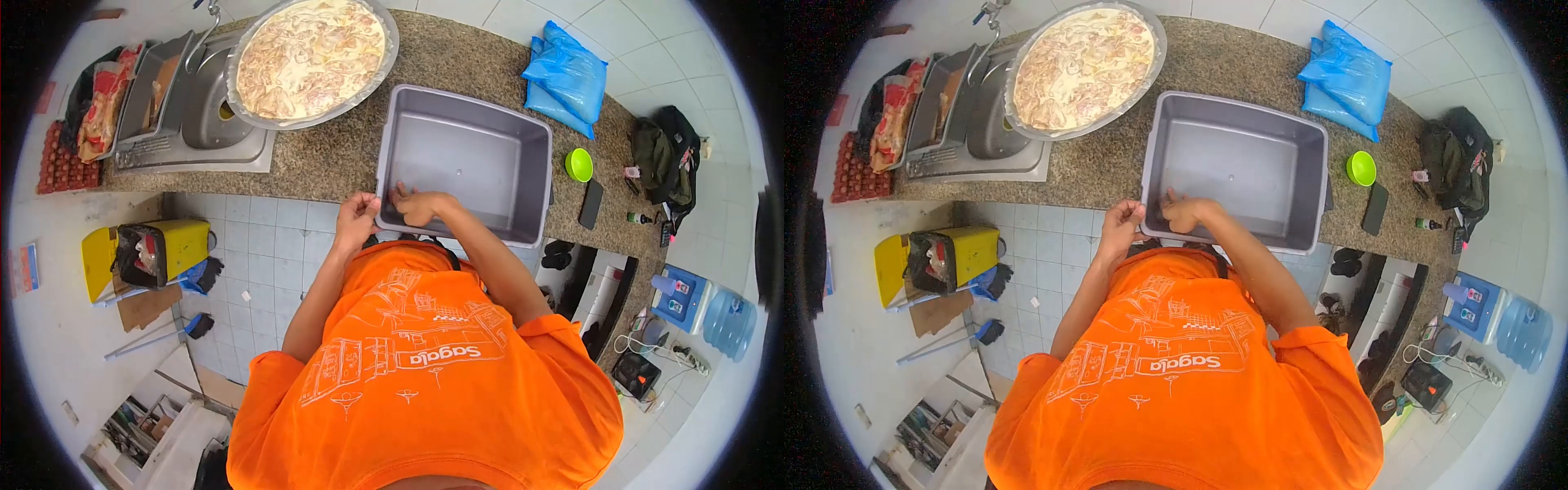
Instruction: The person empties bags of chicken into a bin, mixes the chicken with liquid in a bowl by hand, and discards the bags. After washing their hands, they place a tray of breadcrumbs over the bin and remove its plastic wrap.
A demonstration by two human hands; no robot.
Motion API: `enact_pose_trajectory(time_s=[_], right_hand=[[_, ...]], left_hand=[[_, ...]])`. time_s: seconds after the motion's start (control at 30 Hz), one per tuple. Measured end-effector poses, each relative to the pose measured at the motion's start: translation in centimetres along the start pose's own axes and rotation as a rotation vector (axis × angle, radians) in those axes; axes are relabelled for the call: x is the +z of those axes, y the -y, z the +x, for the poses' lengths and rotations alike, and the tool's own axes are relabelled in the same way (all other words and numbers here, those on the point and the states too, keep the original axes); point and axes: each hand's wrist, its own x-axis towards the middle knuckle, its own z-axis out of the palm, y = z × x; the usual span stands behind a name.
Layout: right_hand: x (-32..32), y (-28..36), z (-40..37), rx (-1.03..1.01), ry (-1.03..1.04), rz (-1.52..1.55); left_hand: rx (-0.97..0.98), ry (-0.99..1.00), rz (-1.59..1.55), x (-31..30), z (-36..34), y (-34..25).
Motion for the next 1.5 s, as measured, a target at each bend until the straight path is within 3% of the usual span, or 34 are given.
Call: enact_pose_trajectory(time_s=[0.13,0.23,0.33,0.4,0.43,0.5,0.7,0.73,0.87,0.93,0.97,1.03,1.1,1.3,1.5], right_hand=[[-0.1,-0.4,0.6,0.032,0.014,0.095],[0.5,-2.4,2.0,-0.114,0.051,0.085],[-1.0,-2.4,-1.7,-0.183,-0.020,0.322],[0.0,-3.5,-3.4,-0.336,-0.237,1.127],[0.5,-3.7,-4.4,-0.331,-0.237,1.124],[0.7,-2.0,-7.6,-0.581,-0.453,1.720],[2.6,0.5,-12.0,-0.609,-0.756,1.957],[2.9,0.9,-12.7,-0.610,-0.775,1.965],[1.1,8.4,-19.7,-0.997,-0.887,1.854],[-0.3,13.0,-24.3,-1.413,-0.653,1.665],[-0.7,14.3,-25.7,-1.415,-0.673,1.694],[-0.9,16.5,-27.6,-1.500,-0.653,1.227],[0.2,18.2,-29.0,-1.411,-0.795,1.314],[1.4,17.6,-31.2,-1.298,-0.909,1.097],[2.0,17.8,-31.5,-1.303,-0.963,1.078]], left_hand=[[0.013,0.002,-0.022,0.0,0.0,0.2],[0.008,0.014,-0.035,-0.1,0.1,0.5],[-0.007,0.014,-0.030,0.0,-0.2,0.1],[-0.014,0.005,-0.031,0.1,-0.3,-0.1],[-0.033,0.018,-0.010,0.0,-0.2,-0.2],[-0.053,0.041,0.010,-0.1,-0.2,-0.3],[-0.088,0.100,0.011,-0.4,-0.3,-1.2],[-0.114,0.112,0.021,-0.6,-0.2,-1.2],[-0.126,0.170,0.081,-1.5,0.0,-1.4],[-0.150,0.171,0.088,-1.5,0.0,-2.0],[-0.159,0.172,0.077,-1.3,0.0,-2.2],[-0.193,0.186,0.134,-1.2,0.1,-2.3],[-0.161,0.210,0.101,-1.0,-0.1,-2.7],[-0.161,0.210,0.119,-0.9,-0.4,-3.0],[-0.142,0.231,0.216,-1.3,0.1,-4.9]])
